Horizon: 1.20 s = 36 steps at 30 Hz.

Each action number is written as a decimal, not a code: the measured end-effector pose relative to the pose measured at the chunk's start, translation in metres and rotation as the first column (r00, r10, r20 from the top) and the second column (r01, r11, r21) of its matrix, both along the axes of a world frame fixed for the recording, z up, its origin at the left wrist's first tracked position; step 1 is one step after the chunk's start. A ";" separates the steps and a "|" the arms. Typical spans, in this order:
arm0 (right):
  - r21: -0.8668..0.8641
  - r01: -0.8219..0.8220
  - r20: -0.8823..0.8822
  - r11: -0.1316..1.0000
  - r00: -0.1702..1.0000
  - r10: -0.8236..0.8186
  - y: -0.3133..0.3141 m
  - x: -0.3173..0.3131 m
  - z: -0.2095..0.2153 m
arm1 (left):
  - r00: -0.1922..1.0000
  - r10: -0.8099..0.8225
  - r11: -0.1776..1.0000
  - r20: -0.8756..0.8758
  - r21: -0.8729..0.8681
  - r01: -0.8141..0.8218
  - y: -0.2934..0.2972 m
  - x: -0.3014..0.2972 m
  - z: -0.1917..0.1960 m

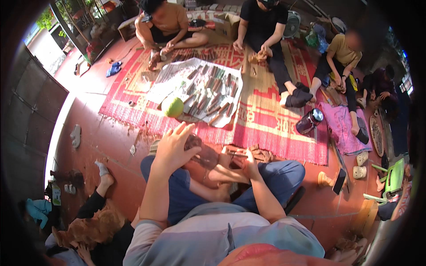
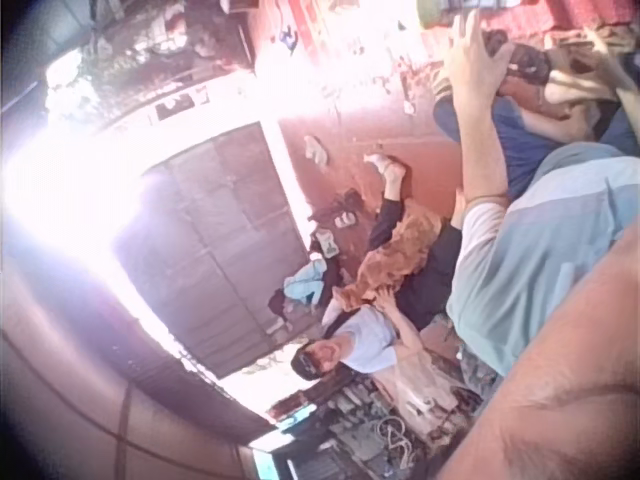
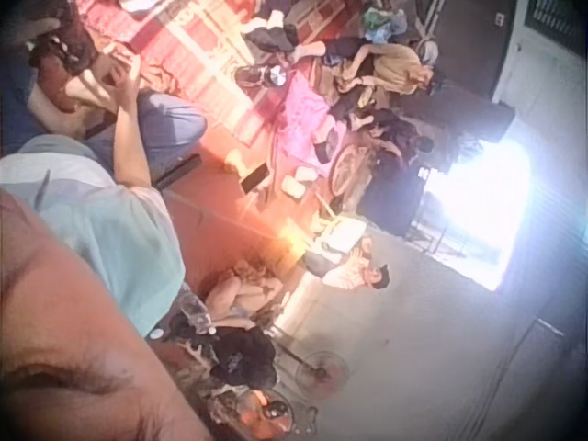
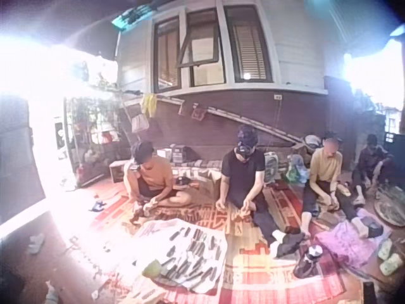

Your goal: The person sits on a mat and carves a piece of dark wood using a knife. They hold the wood with their left hand and use the knife in their right hand to shape and smooth the surface. The person occasionally pauses to inspect the wood and adjust their grip.

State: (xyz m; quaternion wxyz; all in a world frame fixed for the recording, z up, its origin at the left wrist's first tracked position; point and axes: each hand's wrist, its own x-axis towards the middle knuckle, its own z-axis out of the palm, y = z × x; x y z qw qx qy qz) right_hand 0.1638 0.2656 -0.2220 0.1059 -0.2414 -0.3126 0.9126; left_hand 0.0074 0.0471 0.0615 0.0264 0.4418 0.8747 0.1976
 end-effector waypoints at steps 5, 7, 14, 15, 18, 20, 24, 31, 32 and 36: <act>-0.054 -0.072 0.103 0.996 0.992 0.078 -0.013 -0.004 0.006 | 0.990 -0.076 0.995 0.118 0.066 0.069 -0.006 -0.013 0.004; -0.007 -0.026 0.029 1.000 0.999 0.026 -0.007 -0.007 -0.003 | 0.952 -0.013 0.973 0.306 0.222 -0.058 -0.009 -0.016 0.002; 0.113 0.100 0.128 0.989 0.985 -0.114 -0.010 -0.008 0.011 | 0.596 -0.220 0.694 0.772 0.554 -0.460 0.003 -0.040 -0.061; 0.099 0.120 0.129 0.988 0.983 -0.132 -0.010 -0.008 0.009 | 0.632 -0.223 0.670 0.742 0.587 -0.453 0.005 -0.041 -0.065; 0.083 0.173 0.157 0.981 0.970 -0.185 -0.007 -0.011 0.006 | 0.717 -0.225 0.547 0.659 0.695 -0.467 0.011 -0.042 -0.085; 0.073 0.184 0.153 0.980 0.969 -0.193 -0.009 -0.011 0.010 | 0.793 -0.149 0.417 0.591 0.765 -0.491 0.016 -0.035 -0.093; 0.115 0.102 0.117 0.988 0.986 -0.115 -0.010 -0.008 0.009 | 0.823 -0.130 0.224 0.553 0.825 -0.519 0.025 -0.028 -0.105; 0.116 0.032 0.092 0.993 0.995 -0.043 -0.007 -0.015 0.007 | 0.775 -0.241 0.257 0.584 0.809 -0.529 0.027 -0.043 -0.109; 0.151 0.002 0.119 0.989 0.993 -0.020 -0.006 -0.015 0.001 | 0.801 -0.165 0.321 0.575 0.800 -0.508 0.026 -0.047 -0.109; 0.373 -0.082 0.102 0.924 0.994 0.047 -0.014 -0.019 -0.001 | 0.789 -0.215 0.235 0.576 0.814 -0.531 0.021 -0.045 -0.109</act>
